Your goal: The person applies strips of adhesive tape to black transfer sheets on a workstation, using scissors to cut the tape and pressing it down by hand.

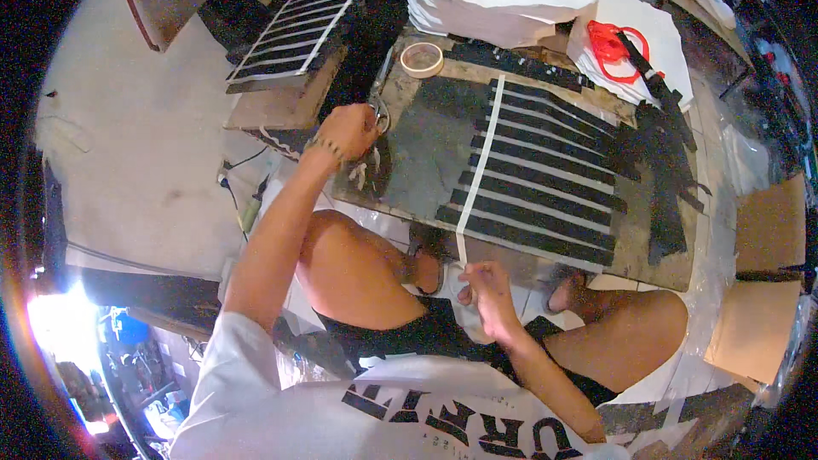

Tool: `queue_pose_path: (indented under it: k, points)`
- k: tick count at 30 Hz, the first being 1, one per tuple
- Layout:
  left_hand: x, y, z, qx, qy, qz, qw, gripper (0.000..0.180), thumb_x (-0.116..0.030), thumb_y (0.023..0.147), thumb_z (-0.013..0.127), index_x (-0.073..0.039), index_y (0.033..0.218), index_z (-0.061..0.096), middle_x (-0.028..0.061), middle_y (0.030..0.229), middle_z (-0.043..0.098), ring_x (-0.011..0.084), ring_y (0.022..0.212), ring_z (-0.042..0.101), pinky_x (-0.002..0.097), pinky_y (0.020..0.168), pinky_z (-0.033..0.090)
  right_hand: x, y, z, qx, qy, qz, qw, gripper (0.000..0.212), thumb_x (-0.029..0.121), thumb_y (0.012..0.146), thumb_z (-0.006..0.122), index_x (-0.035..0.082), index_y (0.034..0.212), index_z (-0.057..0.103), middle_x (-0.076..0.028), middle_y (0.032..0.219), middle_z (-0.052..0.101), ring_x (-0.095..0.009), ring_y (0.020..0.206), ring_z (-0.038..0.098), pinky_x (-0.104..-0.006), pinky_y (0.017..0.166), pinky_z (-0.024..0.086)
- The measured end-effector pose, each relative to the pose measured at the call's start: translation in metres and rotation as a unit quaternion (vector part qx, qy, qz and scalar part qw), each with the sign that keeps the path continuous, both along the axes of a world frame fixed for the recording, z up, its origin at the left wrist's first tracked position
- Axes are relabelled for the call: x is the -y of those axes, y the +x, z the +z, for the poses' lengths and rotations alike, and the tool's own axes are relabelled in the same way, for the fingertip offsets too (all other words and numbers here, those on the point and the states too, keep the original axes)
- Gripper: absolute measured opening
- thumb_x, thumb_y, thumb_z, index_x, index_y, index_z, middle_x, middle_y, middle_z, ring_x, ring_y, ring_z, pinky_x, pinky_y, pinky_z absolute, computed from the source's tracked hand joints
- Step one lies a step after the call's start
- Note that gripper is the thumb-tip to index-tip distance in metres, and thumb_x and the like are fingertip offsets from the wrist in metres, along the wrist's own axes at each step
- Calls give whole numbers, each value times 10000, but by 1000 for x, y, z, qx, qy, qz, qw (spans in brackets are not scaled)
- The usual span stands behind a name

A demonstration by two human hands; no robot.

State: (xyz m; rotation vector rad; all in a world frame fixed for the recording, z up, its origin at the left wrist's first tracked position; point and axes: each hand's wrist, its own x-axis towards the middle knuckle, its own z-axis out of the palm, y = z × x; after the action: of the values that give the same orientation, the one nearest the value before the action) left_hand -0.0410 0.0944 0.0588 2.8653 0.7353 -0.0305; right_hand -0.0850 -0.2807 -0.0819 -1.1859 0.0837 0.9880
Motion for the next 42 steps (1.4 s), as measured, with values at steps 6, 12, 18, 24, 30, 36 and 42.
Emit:
queue_pose_path:
  k: [6, 12, 18, 24, 30, 36, 42]
  points:
    - [-24, 41, -13, -48, 15, 45, 998, 401, -291, 813, 822, 1, 1076, 744, 271, 1140, 732, 423, 1087, 713, 473, 941, 587, 3, 7, 4, -51, 30, -1, 998, 474, 40, 949, 705, 49, 1356, 462, -147, 976, 683, -232, 835, 685, -347, 751, 549]
    - [-24, 27, -32, 12, -34, 41, 999, 449, -299, 781, 867, -47, 1112, 698, 236, 1093, 740, 408, 1088, 699, 495, 938, 555, -6, 17, 16, -63, 17, 76, 995, 645, 141, 948, 734, -11, 1484, 408, -136, 939, 722, -222, 844, 724, -341, 788, 580]
    - [-43, 33, -49, 59, -34, 37, 997, 505, -199, 734, 873, -74, 1168, 647, 214, 1056, 753, 422, 1034, 713, 493, 900, 561, -17, 15, 17, -61, 48, 95, 992, 506, 238, 1020, 701, -27, 1406, 511, -133, 1015, 731, -216, 852, 734, -327, 744, 594]
    - [-34, 27, -12, 15, -86, 71, 994, 595, -197, 727, 868, -67, 1262, 643, 211, 1020, 759, 373, 983, 734, 445, 866, 567, -17, 12, 15, -93, 125, 102, 983, 473, 163, 1044, 661, 63, 1476, 495, -133, 1092, 721, -253, 919, 749, -340, 791, 583]
    - [5, -41, 56, 79, -383, 40, 919, 573, -83, 782, 890, -11, 1290, 634, 42, 854, 704, 107, 780, 678, 261, 681, 523, -20, 6, 12, -93, 143, 97, 980, 484, 89, 1035, 654, 67, 1487, 485, -146, 1153, 711, -268, 978, 743, -357, 819, 589]
    - [3, -72, 97, -186, -525, -96, 825, 643, -5, 810, 865, 14, 1396, 602, 28, 1015, 711, 64, 848, 657, 235, 761, 547, -22, -1, 23, -91, 142, 53, 984, 620, 71, 1027, 659, 87, 1581, 382, -155, 1144, 703, -272, 958, 744, -359, 793, 584]
    - [-16, -57, 72, -307, -483, -197, 796, 552, 20, 855, 747, 49, 1390, 611, 54, 1145, 696, 83, 1011, 619, 246, 928, 534, -24, -4, 28, -92, 138, 48, 985, 554, 66, 1024, 660, 73, 1523, 418, -165, 1144, 698, -279, 920, 751, -384, 794, 586]
